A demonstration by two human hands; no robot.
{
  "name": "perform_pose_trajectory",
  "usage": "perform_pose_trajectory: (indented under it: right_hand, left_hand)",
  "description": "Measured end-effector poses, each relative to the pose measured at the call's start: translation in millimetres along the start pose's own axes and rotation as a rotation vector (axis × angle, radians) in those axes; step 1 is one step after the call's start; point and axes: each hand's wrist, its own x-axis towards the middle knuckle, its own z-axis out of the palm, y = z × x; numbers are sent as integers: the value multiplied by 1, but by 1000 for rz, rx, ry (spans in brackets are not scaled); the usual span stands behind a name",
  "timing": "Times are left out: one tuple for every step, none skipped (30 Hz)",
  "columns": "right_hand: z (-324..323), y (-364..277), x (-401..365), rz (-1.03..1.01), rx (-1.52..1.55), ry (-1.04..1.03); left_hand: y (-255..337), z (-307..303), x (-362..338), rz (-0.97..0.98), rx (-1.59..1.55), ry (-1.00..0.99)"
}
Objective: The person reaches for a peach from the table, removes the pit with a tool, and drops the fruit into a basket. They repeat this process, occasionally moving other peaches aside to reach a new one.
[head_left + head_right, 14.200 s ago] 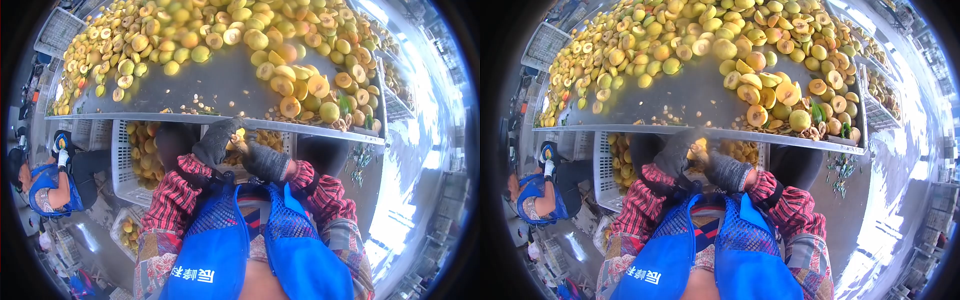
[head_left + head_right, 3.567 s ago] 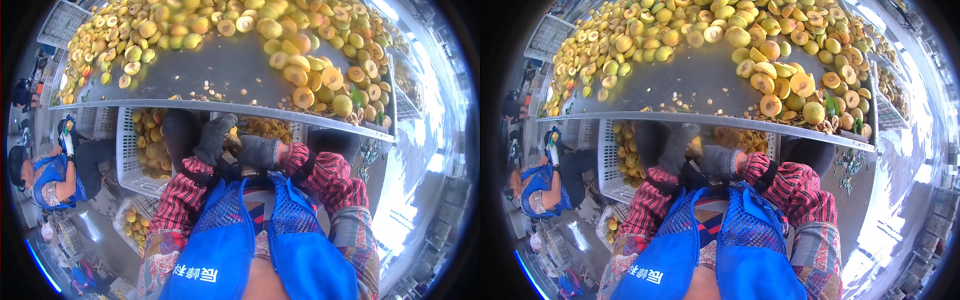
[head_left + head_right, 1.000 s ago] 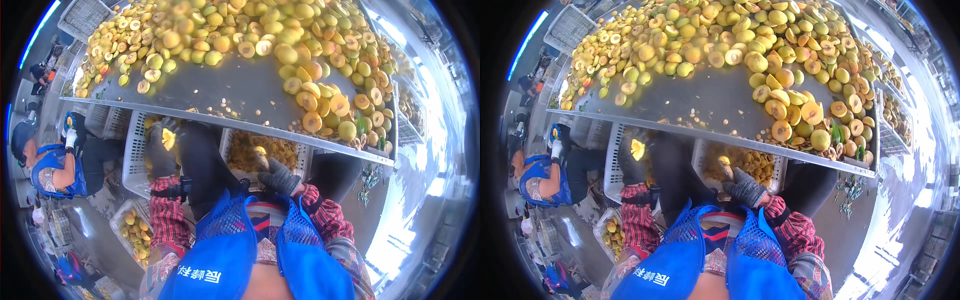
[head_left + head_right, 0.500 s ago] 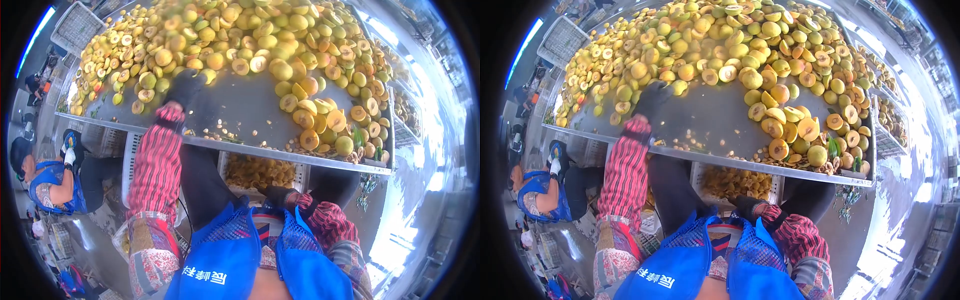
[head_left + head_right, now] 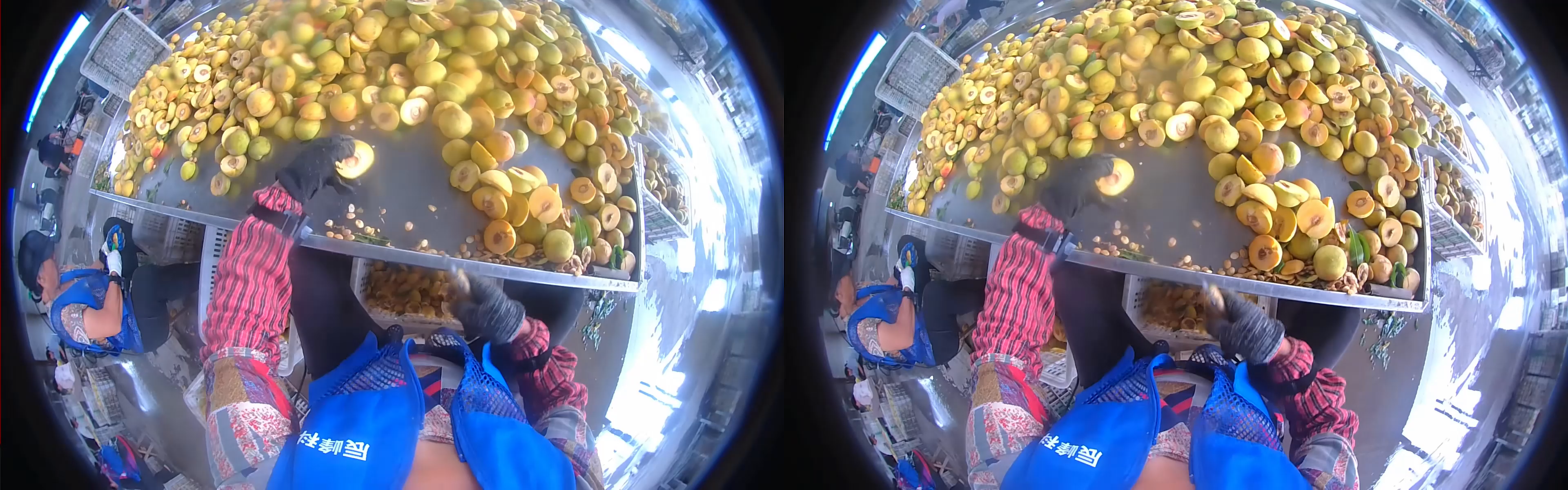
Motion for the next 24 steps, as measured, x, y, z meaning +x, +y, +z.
perform_pose_trajectory:
  right_hand:
    - [-8, -23, 4, 44, 88, -8]
    - [-9, -30, 11, -19, 95, 81]
    - [-7, -37, 18, -81, 102, 174]
    - [-7, -49, 22, -89, 159, 191]
    - [-6, -52, 30, -84, 159, 200]
    - [-3, -53, 38, -197, 176, 211]
    - [2, -55, 41, -311, 192, 220]
    - [8, -57, 42, -311, 190, 226]
    - [14, -59, 42, -286, 280, 254]
    - [18, -61, 42, -262, 370, 280]
    - [21, -63, 40, -265, 369, 281]
    - [23, -66, 36, -238, 490, 270]
    - [26, -68, 34, -209, 610, 257]
    - [31, -52, 42, -210, 610, 254]
    - [37, -23, 58, -247, 533, 297]
    - [43, -20, 61, -283, 457, 339]
    - [47, -18, 56, -286, 454, 335]
    - [52, -37, 40, -260, 521, 260]
    - [55, -47, 31, -231, 588, 184]
    - [54, -45, 29, -275, 439, 182]
    - [51, -47, 23, -275, 437, 177]
    - [47, -54, 14, -271, 357, 162]
    - [44, -59, 6, -266, 279, 148]
    - [43, -60, 1, -266, 278, 144]
  left_hand:
    - [4, 7, -7, 2, 1, -4]
    - [10, 18, -14, 102, -5, -119]
    - [18, 32, -22, 204, -11, -238]
    - [44, 50, -38, 175, -70, -239]
    - [59, 65, -47, 178, -76, -249]
    - [71, 79, -53, -26, -197, -225]
    - [77, 91, -58, -231, -315, -200]
    - [78, 101, -62, -88, -81, -275]
    - [77, 110, -66, -85, -81, -277]
    - [72, 118, -68, 61, -62, -166]
    - [69, 125, -71, 205, -43, -54]
    - [66, 133, -75, 207, -42, -52]
    - [65, 141, -80, 162, -199, 75]
    - [65, 149, -86, 114, -355, 201]
    - [67, 159, -92, 116, -355, 204]
    - [69, 168, -98, 88, -401, 335]
    - [71, 173, -102, 61, -446, 468]
    - [75, 172, -106, 63, -446, 473]
    - [80, 171, -110, 2, -764, 450]
    - [81, 170, -114, -60, -1081, 419]
    - [81, 169, -115, -58, -1081, 424]
    - [81, 165, -115, -142, -1255, 396]
    - [80, 163, -116, -228, -1427, 364]
    - [77, 162, -117, -226, -1427, 367]
